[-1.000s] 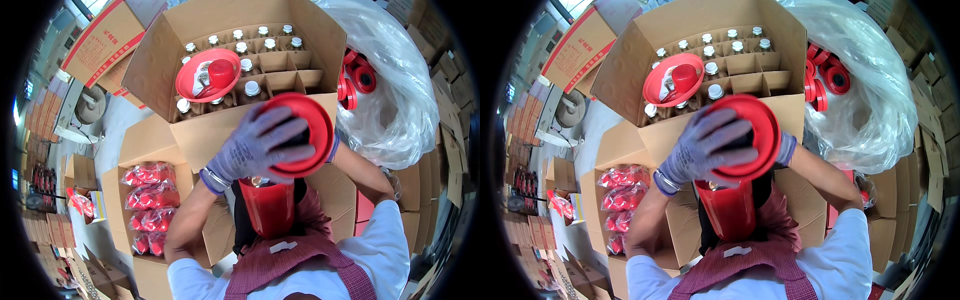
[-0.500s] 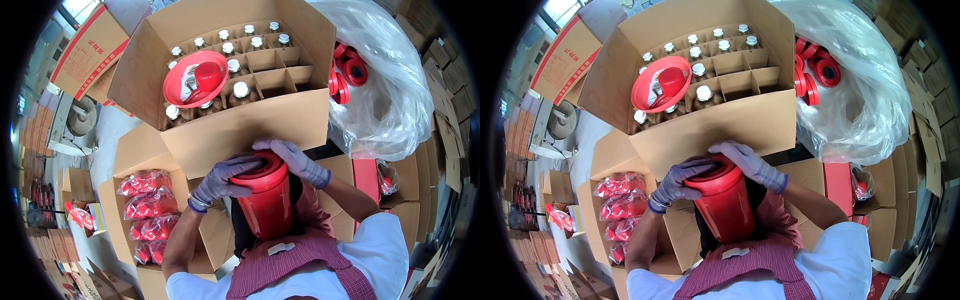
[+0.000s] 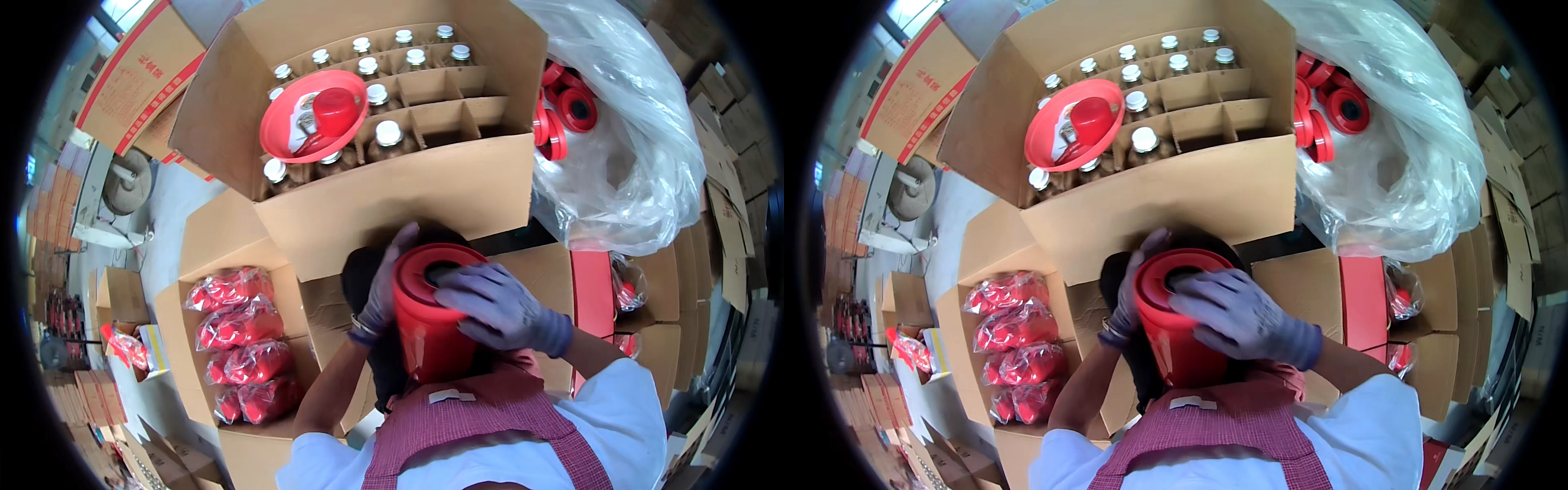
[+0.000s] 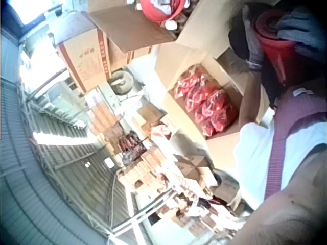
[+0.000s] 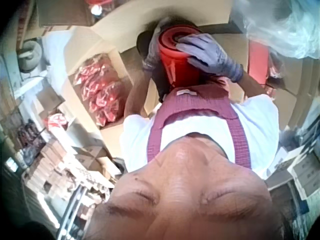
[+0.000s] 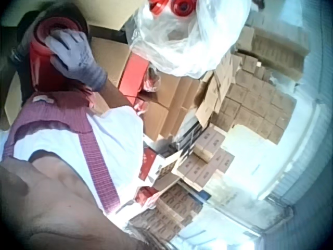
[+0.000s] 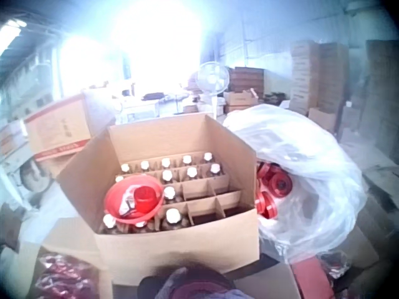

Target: The person assembles red kettles by inserting small glass bottles into the kettle bodies and screwing on red lids. The person then places the assembled kettles into clear plastic bags and arranges them inside a cardboard box.

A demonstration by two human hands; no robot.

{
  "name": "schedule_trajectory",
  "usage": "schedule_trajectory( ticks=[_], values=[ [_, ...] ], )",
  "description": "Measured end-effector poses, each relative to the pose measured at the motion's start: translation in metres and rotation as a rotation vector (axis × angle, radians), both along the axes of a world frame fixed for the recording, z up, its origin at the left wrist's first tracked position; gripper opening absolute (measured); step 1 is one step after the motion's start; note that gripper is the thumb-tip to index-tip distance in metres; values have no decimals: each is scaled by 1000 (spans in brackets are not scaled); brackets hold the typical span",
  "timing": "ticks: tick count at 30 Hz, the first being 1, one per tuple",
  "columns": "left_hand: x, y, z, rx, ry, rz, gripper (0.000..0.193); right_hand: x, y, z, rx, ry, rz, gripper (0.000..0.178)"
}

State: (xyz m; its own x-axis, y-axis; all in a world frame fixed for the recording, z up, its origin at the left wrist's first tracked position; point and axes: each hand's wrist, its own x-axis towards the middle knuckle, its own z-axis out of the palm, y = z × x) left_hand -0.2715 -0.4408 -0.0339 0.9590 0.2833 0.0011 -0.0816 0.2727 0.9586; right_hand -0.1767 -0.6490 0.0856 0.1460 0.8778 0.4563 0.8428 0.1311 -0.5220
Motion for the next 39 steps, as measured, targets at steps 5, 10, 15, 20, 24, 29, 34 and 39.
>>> schedule_trajectory(
  ticks=[5, 10, 15, 20, 24, 29, 34, 39],
  values=[
    [-61, -44, -31, 281, 330, -8, 55, 6, -70, 16, -383, 338, -401, 53],
    [-79, -57, -12, -727, 663, -225, 43, 32, -90, -57, -122, 746, -209, 53],
    [-68, -43, 24, 334, 383, 2, 27, 25, -89, -110, -28, 1082, -253, 57],
    [-29, -33, 67, 809, -289, 30, 27, 33, -81, -131, 87, 1068, -444, 48],
    [-30, -16, 52, 182, 232, -34, 28, 46, -70, -90, 160, 465, -387, 56],
    [-20, -33, 67, 486, -26, 112, 25, 56, -67, -74, 69, 964, -365, 43],
    [-1, -21, 76, 1006, -395, 73, 25, 62, -68, -68, 142, 1465, -406, 39],
    [-34, 12, 62, 934, 20, -226, 39, 74, -55, 20, 305, -33, 49, 64]
  ],
)
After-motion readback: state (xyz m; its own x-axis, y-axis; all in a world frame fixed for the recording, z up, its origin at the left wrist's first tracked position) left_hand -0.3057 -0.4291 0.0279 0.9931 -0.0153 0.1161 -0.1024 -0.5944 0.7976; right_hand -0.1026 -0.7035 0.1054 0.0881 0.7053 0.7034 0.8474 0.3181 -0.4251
